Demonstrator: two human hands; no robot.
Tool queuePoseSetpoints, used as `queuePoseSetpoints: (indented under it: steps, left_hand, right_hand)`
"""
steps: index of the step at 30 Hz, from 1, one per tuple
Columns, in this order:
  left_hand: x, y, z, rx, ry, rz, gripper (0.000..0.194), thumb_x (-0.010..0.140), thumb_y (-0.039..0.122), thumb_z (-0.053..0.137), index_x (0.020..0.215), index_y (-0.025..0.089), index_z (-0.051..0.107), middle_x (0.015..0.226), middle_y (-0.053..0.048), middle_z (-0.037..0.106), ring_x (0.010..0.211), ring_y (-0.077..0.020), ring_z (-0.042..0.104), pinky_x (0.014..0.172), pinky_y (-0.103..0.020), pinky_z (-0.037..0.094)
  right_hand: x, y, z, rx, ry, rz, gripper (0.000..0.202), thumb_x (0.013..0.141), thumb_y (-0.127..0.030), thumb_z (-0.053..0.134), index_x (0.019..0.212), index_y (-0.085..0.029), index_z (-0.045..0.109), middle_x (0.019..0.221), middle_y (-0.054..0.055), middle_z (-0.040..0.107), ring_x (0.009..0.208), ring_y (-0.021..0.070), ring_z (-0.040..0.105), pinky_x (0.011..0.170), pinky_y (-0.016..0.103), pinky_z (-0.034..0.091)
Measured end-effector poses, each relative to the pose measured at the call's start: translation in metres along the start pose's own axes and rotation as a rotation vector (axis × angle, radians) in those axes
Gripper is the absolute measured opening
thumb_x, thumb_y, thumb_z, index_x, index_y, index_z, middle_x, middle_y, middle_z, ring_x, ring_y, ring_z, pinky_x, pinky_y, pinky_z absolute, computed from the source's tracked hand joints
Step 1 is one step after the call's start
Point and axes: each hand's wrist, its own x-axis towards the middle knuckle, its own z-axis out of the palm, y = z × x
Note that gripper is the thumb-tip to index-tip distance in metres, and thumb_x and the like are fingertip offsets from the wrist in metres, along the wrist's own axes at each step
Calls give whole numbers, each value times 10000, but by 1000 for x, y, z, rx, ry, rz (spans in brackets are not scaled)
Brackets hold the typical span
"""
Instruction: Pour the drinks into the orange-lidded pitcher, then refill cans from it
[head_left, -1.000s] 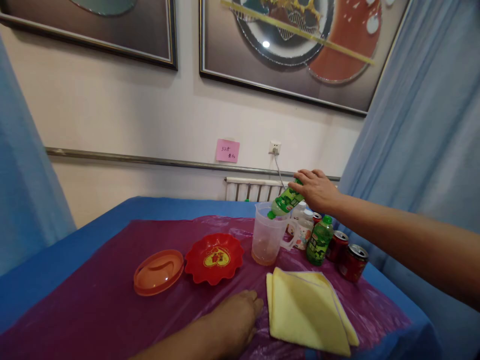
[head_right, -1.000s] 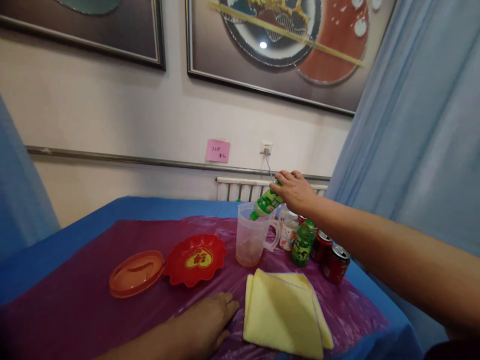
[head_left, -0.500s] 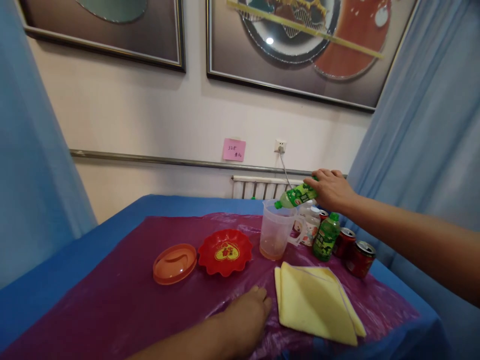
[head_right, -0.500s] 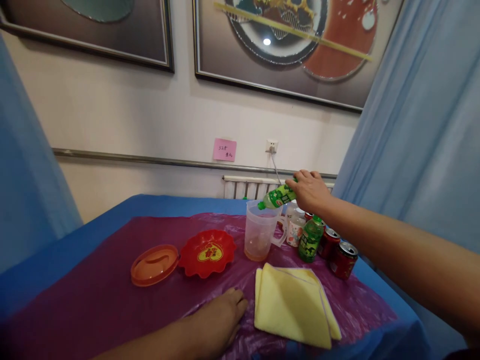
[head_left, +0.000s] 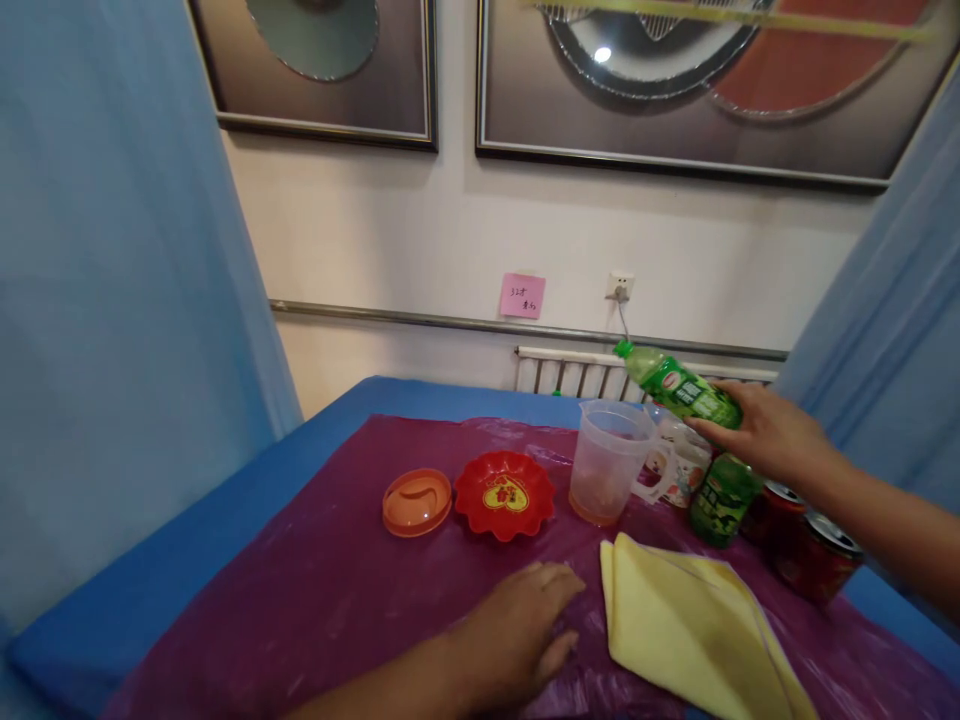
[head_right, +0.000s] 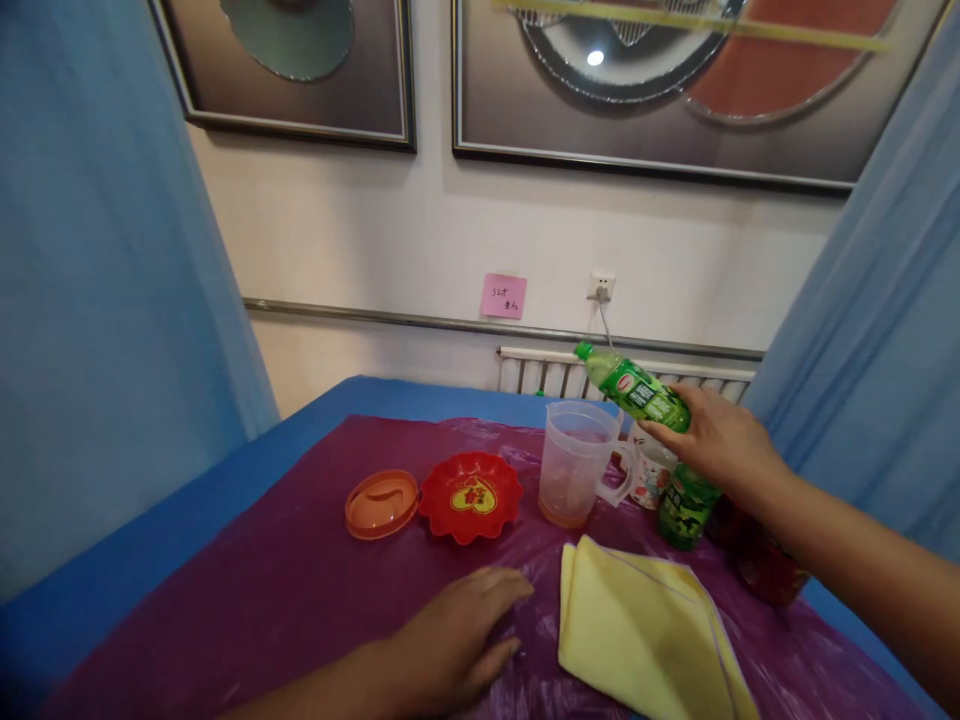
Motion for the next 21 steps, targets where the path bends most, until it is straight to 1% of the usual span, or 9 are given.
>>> queuePoseSetpoints:
  steps: [3,4,6,9,12,14,16,19,21]
  left_hand:
    - [13,3,-18,-234,230,-131,520,874,274,634,1380,204,541,1346,-137,645,1163,-273,634,1013,-431,511]
    - [19,3,-24,-332,300,-184,557,863,303,658,1394,203,525,1327,-139,652,1074,-256,663,937,-411,542]
    - [30,0,-35,-530,413,-255,671,832,374,713,1432,190,477,1354,-160,633,949,-224,681,835,-376,562]
    - [38,-9,-45,-710,477,-223,753,784,463,775,1411,157,491,1384,-181,621,1049,-254,672,911,-393,546]
    - [34,-21,-50,-701,443,-228,630,763,475,784,1262,131,616,1201,-147,723,1071,-290,674,940,-420,539]
    - [25,-35,-57,-660,459,-280,568,759,466,773,1203,132,652,1139,-120,749,1022,-287,692,914,-417,552]
    - [17,-58,-76,-583,551,-357,536,766,478,751,1176,145,663,1114,-102,761,994,-281,704,893,-402,560]
    - [7,-110,-128,-275,758,-559,562,736,531,759,1138,148,667,1069,-102,770,954,-277,716,845,-360,566]
    - [4,-150,-170,27,851,-786,536,744,522,759,1126,157,667,1063,-94,773,952,-267,725,805,-321,559]
  right_hand:
    - [-36,-43,16,377,32,131,499,867,-675,537,1176,-302,658,909,108,740,870,400,700,708,503,548]
    - [-50,-62,25,541,10,119,457,859,-665,559,1158,-332,654,927,78,748,886,390,704,734,513,566]
    - [-77,-101,48,839,-33,80,415,871,-610,592,1207,-370,632,1123,45,748,1055,368,688,881,530,569]
    - [-109,-154,86,1113,-189,58,466,880,-556,629,1298,-350,607,1272,55,716,1172,342,666,994,517,547]
    - [-125,-185,116,1232,-314,65,450,887,-566,612,1286,-359,628,1262,58,724,1164,339,675,1016,530,540]
    - [-132,-191,130,1291,-355,85,517,858,-608,614,1323,-382,613,1312,45,704,1195,333,665,1018,518,545]
    - [-140,-187,138,1313,-398,118,585,846,-631,603,1366,-363,598,1356,52,681,1216,315,660,1015,471,552]
    - [-164,-169,147,1247,-452,264,541,896,-604,543,1299,-265,664,1271,99,724,1093,278,720,964,368,568]
    - [-185,-152,153,1195,-424,408,523,877,-617,548,1187,-231,716,1105,107,776,978,276,750,845,321,595]
